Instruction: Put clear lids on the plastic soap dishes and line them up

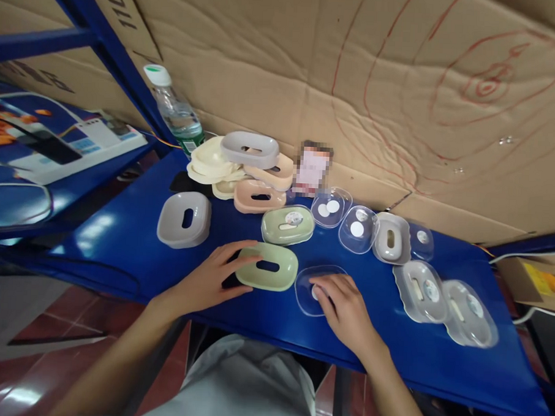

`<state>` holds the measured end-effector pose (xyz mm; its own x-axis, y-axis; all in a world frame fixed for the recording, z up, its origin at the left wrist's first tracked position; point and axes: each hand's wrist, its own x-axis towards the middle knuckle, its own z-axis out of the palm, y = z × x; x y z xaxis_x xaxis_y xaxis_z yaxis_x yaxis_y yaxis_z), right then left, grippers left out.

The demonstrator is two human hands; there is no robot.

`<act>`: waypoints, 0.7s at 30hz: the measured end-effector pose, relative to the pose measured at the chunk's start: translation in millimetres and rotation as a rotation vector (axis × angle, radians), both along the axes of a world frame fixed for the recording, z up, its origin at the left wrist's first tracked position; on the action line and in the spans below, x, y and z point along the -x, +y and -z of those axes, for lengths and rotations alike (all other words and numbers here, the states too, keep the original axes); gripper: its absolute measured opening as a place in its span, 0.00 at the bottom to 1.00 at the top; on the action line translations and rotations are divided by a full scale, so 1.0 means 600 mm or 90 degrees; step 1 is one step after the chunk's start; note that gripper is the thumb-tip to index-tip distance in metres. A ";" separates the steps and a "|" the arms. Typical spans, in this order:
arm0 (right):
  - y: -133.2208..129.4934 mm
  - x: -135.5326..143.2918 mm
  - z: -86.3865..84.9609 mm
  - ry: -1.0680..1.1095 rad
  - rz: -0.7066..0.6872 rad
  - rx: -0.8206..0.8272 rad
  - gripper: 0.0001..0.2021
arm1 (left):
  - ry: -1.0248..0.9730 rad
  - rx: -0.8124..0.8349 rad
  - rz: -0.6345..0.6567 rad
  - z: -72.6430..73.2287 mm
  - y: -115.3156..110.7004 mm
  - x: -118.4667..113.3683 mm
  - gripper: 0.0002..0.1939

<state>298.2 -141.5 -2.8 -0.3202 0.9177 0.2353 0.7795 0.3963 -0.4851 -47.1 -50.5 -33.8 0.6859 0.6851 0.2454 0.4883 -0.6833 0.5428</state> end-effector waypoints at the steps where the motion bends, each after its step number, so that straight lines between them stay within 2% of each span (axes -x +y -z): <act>1: 0.002 0.003 0.003 -0.018 -0.012 0.007 0.12 | 0.001 0.002 -0.001 0.001 0.000 0.000 0.30; 6: -0.005 0.007 0.020 -0.066 -0.008 0.006 0.21 | 0.011 -0.002 -0.002 -0.001 -0.009 0.003 0.34; 8: -0.009 0.007 0.017 -0.041 -0.007 -0.004 0.32 | -0.033 -0.002 -0.001 -0.014 -0.012 0.004 0.46; 11: 0.003 0.010 0.000 0.016 -0.022 -0.007 0.54 | -0.124 0.018 0.037 -0.047 0.000 -0.003 0.64; 14: 0.039 0.018 -0.016 0.022 -0.044 0.002 0.66 | -0.121 0.023 0.098 -0.071 0.034 -0.024 0.67; 17: 0.079 0.019 -0.016 0.026 -0.060 -0.003 0.67 | -0.100 0.042 0.124 -0.070 0.072 -0.046 0.67; 21: 0.106 0.011 0.003 0.066 -0.031 -0.001 0.64 | -0.105 0.064 0.118 -0.048 0.094 -0.057 0.64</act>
